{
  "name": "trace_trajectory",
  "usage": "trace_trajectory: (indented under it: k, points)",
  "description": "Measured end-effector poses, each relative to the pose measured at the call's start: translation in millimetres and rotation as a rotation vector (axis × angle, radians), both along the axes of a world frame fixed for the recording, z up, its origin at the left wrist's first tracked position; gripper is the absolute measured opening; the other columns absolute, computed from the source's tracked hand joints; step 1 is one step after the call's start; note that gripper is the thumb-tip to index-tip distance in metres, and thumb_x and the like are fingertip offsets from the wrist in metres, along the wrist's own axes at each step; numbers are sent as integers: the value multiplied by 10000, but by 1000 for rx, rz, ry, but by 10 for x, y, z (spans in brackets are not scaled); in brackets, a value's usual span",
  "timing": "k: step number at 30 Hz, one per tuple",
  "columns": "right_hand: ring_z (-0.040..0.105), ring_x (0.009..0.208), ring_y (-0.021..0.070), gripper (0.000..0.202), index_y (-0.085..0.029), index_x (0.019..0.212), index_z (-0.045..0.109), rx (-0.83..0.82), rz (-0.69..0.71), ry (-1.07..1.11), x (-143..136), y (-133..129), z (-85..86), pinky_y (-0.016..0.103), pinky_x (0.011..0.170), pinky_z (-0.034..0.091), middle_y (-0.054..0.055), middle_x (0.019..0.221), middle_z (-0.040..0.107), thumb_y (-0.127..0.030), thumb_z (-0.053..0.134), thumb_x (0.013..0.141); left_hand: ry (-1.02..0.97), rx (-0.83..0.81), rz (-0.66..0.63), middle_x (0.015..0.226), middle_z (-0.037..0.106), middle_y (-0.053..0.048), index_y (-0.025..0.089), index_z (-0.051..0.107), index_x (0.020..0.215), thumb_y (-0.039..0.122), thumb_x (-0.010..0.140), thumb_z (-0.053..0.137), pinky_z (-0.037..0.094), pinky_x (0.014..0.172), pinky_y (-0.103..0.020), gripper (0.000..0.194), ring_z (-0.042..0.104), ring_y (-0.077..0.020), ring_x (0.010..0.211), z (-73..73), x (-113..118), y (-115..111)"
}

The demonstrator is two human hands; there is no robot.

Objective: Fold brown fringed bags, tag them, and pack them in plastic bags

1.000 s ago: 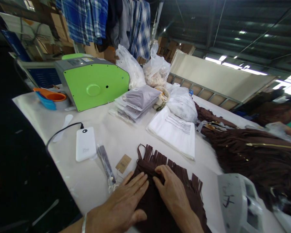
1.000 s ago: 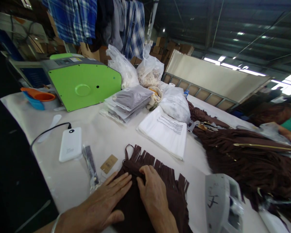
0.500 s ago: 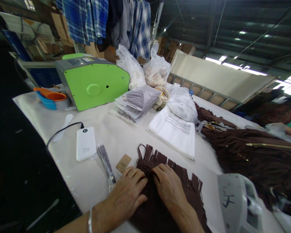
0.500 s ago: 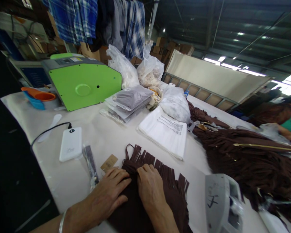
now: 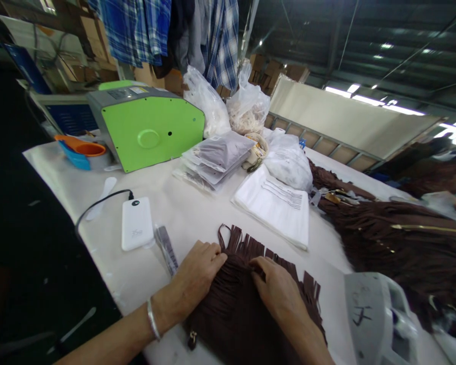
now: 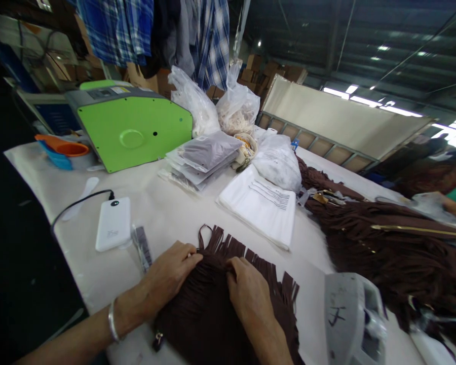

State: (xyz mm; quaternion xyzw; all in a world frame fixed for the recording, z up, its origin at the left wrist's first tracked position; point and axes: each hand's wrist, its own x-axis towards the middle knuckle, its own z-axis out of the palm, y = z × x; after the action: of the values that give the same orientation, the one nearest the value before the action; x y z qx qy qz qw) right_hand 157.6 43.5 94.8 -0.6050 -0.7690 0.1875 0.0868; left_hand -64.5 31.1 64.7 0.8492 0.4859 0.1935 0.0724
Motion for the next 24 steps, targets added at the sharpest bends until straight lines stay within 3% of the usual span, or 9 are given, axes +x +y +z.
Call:
trace_trajectory:
  k: [4, 9, 16, 20, 24]
  points:
    - [651, 897, 206, 212, -268, 941, 668, 6, -17, 7, 51, -33, 26, 310, 802, 449, 22, 956, 701, -181, 499, 849, 152, 14, -11, 958, 583, -67, 178, 586, 909, 84, 963, 404, 479, 766, -368, 212, 541, -215, 849, -22, 50, 163]
    - [647, 841, 198, 172, -275, 897, 678, 33, -48, 60, 81, -77, 104, 300, 767, 447, 10, 916, 700, -231, 516, 863, 141, 46, -18, 938, 582, -62, 179, 561, 901, 77, 949, 423, 471, 758, -368, 179, 537, -215, 838, -22, 33, 198]
    - [634, 864, 172, 204, -286, 980, 710, 37, 4, 280, -260, -65, 111, 275, 823, 450, 4, 944, 672, -206, 572, 852, -170, -114, -74, 1044, 594, -21, 199, 559, 884, 145, 937, 525, 436, 887, -357, 83, 530, -195, 973, 92, -3, 172]
    - [627, 816, 159, 128, -271, 842, 731, -30, 15, 233, -406, -23, 65, 256, 762, 438, -2, 865, 639, -209, 620, 830, -227, -144, -74, 1167, 590, -8, 213, 575, 883, 159, 927, 543, 422, 935, -357, 76, 541, -189, 1030, 53, 41, 179]
    - [628, 795, 158, 130, -266, 792, 735, -34, -35, 154, -334, 26, 70, 265, 743, 418, -7, 834, 656, -247, 618, 844, -311, -160, -15, 1179, 586, -27, 221, 570, 982, 134, 930, 491, 429, 970, -367, 129, 531, -198, 1081, -26, 38, 195]
